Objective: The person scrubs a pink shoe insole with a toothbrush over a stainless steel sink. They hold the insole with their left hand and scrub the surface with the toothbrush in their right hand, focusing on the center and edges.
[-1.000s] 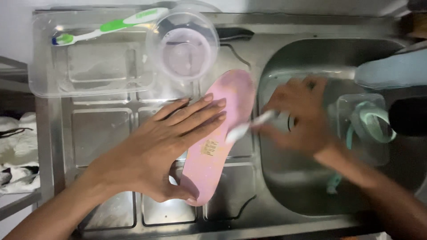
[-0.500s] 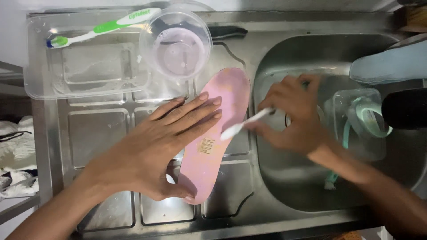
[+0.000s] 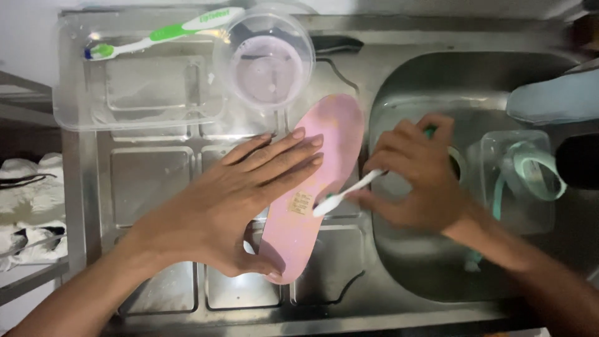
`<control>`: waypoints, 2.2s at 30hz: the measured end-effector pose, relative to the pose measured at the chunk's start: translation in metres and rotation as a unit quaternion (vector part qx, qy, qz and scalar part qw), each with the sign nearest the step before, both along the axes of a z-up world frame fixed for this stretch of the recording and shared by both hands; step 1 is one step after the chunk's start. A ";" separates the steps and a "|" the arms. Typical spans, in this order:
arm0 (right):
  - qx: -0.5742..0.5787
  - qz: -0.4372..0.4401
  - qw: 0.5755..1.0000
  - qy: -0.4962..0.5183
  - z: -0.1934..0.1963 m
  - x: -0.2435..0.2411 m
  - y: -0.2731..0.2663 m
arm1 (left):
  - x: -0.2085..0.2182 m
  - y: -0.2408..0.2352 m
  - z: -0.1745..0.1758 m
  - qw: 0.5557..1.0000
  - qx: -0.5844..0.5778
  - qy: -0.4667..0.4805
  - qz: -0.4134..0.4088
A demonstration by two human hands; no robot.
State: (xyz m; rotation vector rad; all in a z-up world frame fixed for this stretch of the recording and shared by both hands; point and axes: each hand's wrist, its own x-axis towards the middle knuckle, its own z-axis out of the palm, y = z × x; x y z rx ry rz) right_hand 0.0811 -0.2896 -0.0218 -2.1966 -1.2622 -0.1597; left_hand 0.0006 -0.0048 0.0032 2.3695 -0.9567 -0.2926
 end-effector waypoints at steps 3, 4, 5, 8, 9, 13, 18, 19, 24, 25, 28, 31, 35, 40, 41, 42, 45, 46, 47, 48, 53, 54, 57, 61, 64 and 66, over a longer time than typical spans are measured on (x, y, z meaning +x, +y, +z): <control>0.001 -0.036 0.999 0.036 -0.024 0.026 -0.026 | -0.002 0.000 -0.002 1.000 -0.001 -0.017 0.005; 0.001 -0.036 0.999 0.035 -0.026 0.031 -0.030 | -0.002 0.001 -0.003 1.000 -0.001 -0.018 0.005; -0.015 -0.077 0.997 0.024 -0.027 0.035 -0.033 | -0.002 0.001 -0.003 1.000 0.001 -0.014 0.004; -0.017 -0.096 0.995 0.026 -0.023 0.032 -0.032 | -0.001 0.002 -0.003 1.000 0.004 -0.011 -0.001; -0.004 -0.073 0.996 0.044 -0.022 0.027 -0.028 | -0.001 0.002 -0.003 1.000 0.007 -0.009 -0.004; -0.025 -0.035 0.998 0.042 -0.019 0.020 -0.019 | -0.003 0.002 -0.003 1.000 -0.011 0.003 0.005; -0.048 -0.155 0.987 0.010 -0.033 0.037 -0.040 | -0.002 0.003 -0.003 1.000 -0.016 0.009 0.000; -0.048 -0.155 0.987 0.006 -0.027 0.030 -0.033 | -0.001 0.003 -0.003 1.000 -0.016 0.006 0.001; -0.013 -0.024 0.998 0.050 -0.017 0.013 -0.013 | -0.002 0.003 -0.002 0.999 -0.030 0.006 0.008; -0.012 -0.024 0.998 0.048 -0.026 0.020 -0.021 | -0.002 0.003 -0.002 1.000 -0.029 0.005 0.009; -0.028 -0.122 0.992 0.019 -0.042 0.036 -0.042 | -0.003 0.001 -0.004 0.999 -0.034 -0.018 0.021; -0.024 -0.111 0.993 -0.043 -0.032 0.033 -0.035 | -0.004 -0.001 -0.010 0.996 -0.009 -0.080 0.032; -0.010 -0.021 1.000 -0.009 -0.015 0.018 -0.016 | -0.007 -0.002 -0.013 0.988 0.020 -0.147 0.029; -0.023 -0.109 0.993 -0.037 -0.026 0.025 -0.033 | -0.011 0.000 -0.016 0.984 0.019 -0.173 0.043; -0.022 -0.081 0.995 -0.056 -0.024 0.020 -0.033 | -0.012 0.001 -0.017 0.981 0.017 -0.189 0.035; -0.020 -0.052 0.996 -0.077 -0.020 0.018 -0.032 | -0.012 0.002 -0.018 0.978 0.016 -0.206 0.028; -0.006 0.057 0.991 -0.124 -0.012 -0.008 -0.017 | -0.013 0.006 -0.023 0.973 0.017 -0.229 0.012; -0.005 0.066 0.990 -0.123 -0.008 -0.013 -0.012 | -0.014 0.007 -0.023 0.973 0.020 -0.228 0.020; -0.021 0.123 0.982 -0.143 -0.004 -0.017 -0.007 | -0.016 0.007 -0.023 0.973 0.012 -0.228 0.021; -0.038 0.178 0.970 -0.164 0.000 -0.021 -0.003 | -0.016 0.007 -0.023 0.973 0.002 -0.230 0.020; -0.056 0.199 0.961 -0.182 -0.001 -0.023 -0.001 | -0.018 0.007 -0.022 0.974 -0.026 -0.225 0.032; -0.074 0.198 0.957 -0.199 -0.001 -0.022 -0.003 | -0.017 0.007 -0.022 0.975 -0.027 -0.216 0.036; -0.055 0.192 0.959 -0.203 0.011 -0.024 0.002 | -0.015 0.009 -0.021 0.978 -0.040 -0.204 0.026; -0.047 0.206 0.967 -0.143 0.023 -0.036 0.005 | -0.013 0.010 -0.021 0.978 -0.036 -0.202 0.025; -0.067 0.219 0.966 -0.117 0.018 -0.042 0.004 | -0.013 0.011 -0.022 0.977 -0.018 -0.211 0.030; -0.125 0.227 0.958 -0.124 0.010 -0.042 0.005 | -0.012 0.013 -0.024 0.984 -0.039 -0.172 0.017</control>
